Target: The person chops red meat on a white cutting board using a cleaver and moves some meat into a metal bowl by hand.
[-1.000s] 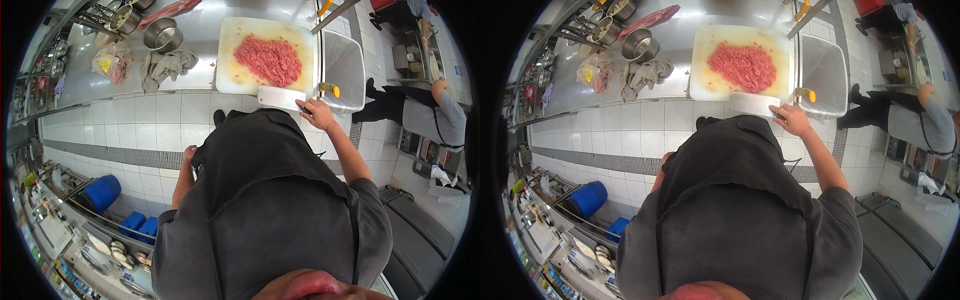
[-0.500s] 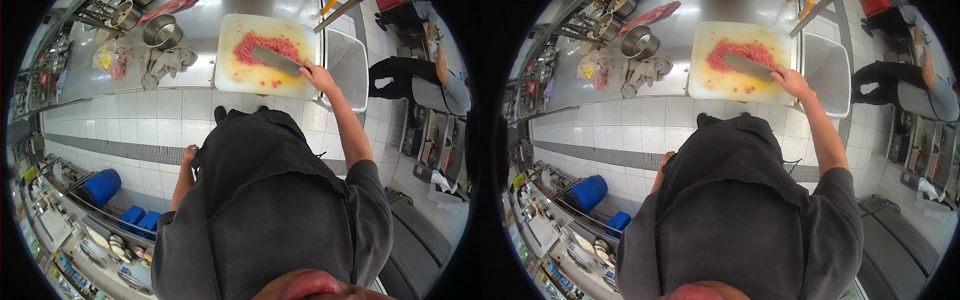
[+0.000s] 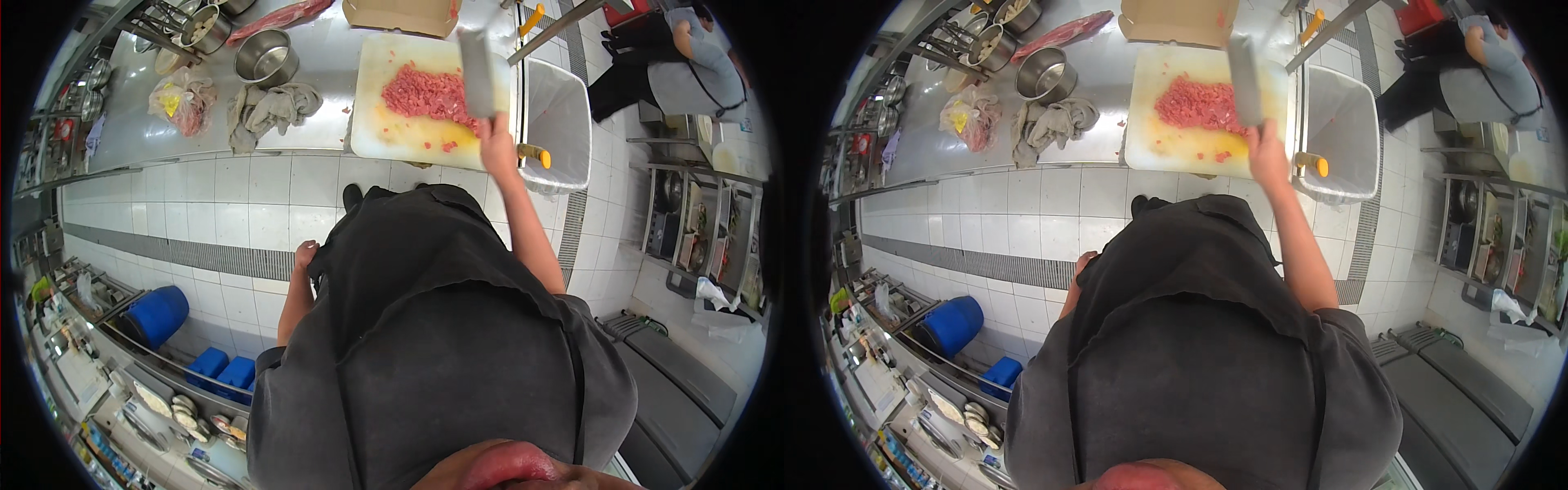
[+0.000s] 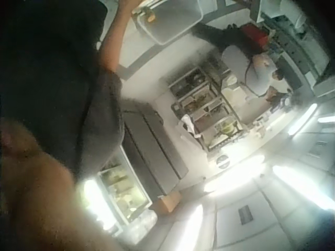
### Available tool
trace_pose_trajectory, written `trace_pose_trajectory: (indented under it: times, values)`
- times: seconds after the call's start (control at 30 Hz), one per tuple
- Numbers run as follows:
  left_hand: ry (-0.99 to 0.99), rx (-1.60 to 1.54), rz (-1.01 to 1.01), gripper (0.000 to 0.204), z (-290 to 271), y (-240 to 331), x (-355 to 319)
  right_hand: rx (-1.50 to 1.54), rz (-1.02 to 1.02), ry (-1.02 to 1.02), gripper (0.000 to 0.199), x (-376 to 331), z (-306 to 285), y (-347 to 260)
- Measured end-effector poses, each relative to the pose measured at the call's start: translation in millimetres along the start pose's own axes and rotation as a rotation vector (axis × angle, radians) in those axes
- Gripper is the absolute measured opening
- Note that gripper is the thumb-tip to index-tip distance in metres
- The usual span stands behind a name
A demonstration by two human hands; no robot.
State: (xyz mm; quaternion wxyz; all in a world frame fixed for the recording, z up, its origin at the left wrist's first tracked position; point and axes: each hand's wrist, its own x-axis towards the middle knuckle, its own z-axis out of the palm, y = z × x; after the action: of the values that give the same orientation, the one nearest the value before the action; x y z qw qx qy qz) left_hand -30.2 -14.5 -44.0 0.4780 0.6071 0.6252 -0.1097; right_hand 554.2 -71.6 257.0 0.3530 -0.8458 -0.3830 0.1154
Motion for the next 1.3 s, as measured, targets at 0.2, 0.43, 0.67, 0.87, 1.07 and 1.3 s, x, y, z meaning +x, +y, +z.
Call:
trace_pose_trajectory:
  times: [0.2, 0.43, 0.67, 0.87, 1.07, 1.3]
  values:
    - [-0.062, -0.206, 0.187, 0.046, -17, 78, -18, -0.340, 0.020, -0.231, 0.024, -7, -22, -6]
    - [0.010, -0.306, 0.102, 0.045, -4, -21, 38, -0.423, 0.070, -0.275, 0.026, -7, 9, -7]
    - [-0.040, -0.218, 0.175, 0.043, -20, 19, 17, -0.285, -0.009, 0.010, 0.027, -29, -1, -23]
    - [-0.044, -0.047, 0.080, 0.040, -31, 31, -3, -0.404, -0.264, -0.080, 0.021, -23, 29, -7]
    - [0.049, -0.217, -0.099, 0.041, -42, 90, -41, -0.364, -0.550, 0.054, 0.035, 48, 30, -37]
    - [0.051, -0.066, 0.028, 0.041, -17, 15, -78, -0.218, -0.369, -0.121, 0.037, 243, 94, -31]
